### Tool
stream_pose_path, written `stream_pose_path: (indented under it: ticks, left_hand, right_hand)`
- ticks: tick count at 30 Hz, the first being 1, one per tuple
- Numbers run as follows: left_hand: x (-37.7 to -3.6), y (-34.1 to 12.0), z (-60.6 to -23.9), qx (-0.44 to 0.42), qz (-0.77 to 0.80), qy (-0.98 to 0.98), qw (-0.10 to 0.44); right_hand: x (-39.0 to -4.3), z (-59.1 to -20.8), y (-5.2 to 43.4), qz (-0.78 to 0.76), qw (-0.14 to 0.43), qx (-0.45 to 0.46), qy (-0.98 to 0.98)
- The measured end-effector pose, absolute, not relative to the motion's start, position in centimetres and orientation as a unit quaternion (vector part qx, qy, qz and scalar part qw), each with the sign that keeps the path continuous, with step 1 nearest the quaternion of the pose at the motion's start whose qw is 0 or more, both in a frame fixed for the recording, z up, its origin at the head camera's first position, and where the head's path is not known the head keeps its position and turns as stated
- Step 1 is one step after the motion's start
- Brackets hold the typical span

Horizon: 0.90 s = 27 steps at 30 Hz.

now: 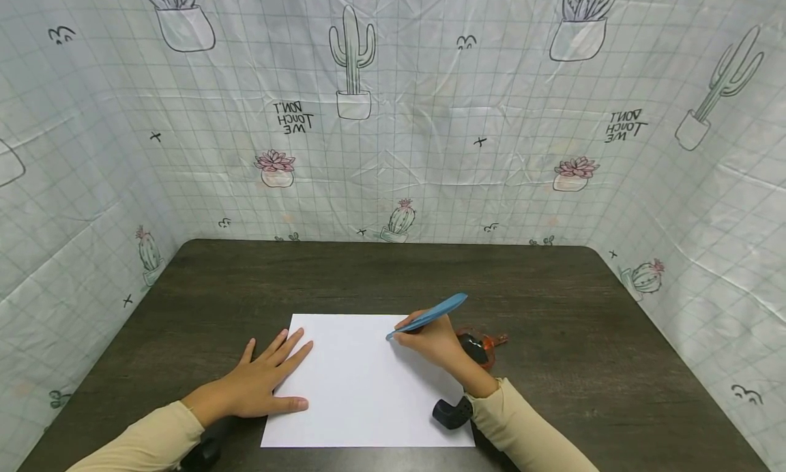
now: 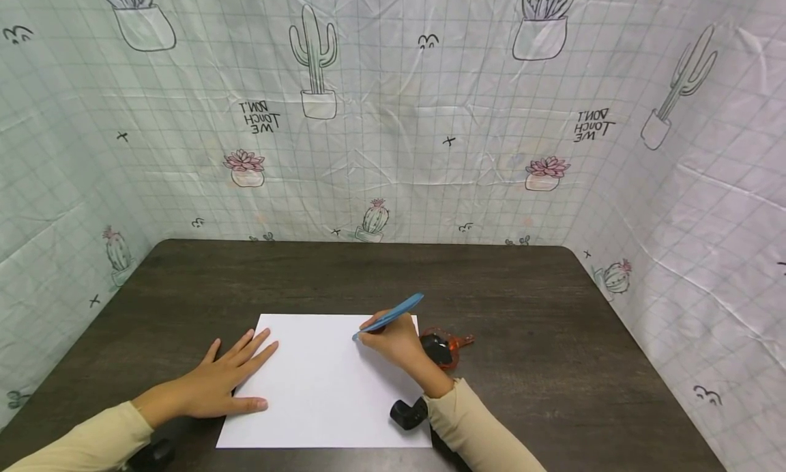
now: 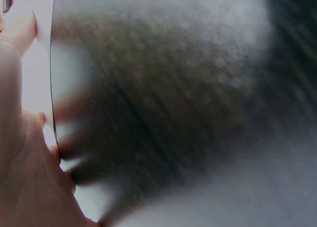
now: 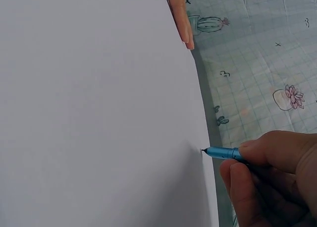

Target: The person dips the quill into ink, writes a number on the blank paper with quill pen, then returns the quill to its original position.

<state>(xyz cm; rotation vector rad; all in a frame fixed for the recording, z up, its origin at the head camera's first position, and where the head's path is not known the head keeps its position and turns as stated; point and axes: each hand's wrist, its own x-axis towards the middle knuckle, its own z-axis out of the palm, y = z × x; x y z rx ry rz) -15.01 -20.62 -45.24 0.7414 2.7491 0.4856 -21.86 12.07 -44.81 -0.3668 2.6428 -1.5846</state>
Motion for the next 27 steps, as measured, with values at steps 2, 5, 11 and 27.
stream_pose_path:
  ticks: [2, 5, 11, 27]
  left_hand:
    - [-15.0, -20.6, -45.2, 0.256, 0.168, 0.944, 0.126]
    - [-15.0, -20.7, -45.2, 0.258, 0.170, 0.943, 0.125]
    - [-15.0, -20.7, -45.2, 0.258, 0.167, 0.944, 0.122]
    - [-15.1, -20.7, -45.2, 0.258, 0.171, 0.942, 0.127]
  right_hand:
    - [-21.9, -44.9, 12.1, -0.511, 0.020, -0.115, 0.852]
    - [-21.9, -45.0, 12.0, -0.513, 0.018, -0.113, 0.851]
    - [-21.8, -44.9, 11.6, -0.519, 0.019, -0.131, 0.844]
    - [-20.6, -45.1, 10.2, -0.522, 0.023, -0.170, 0.836]
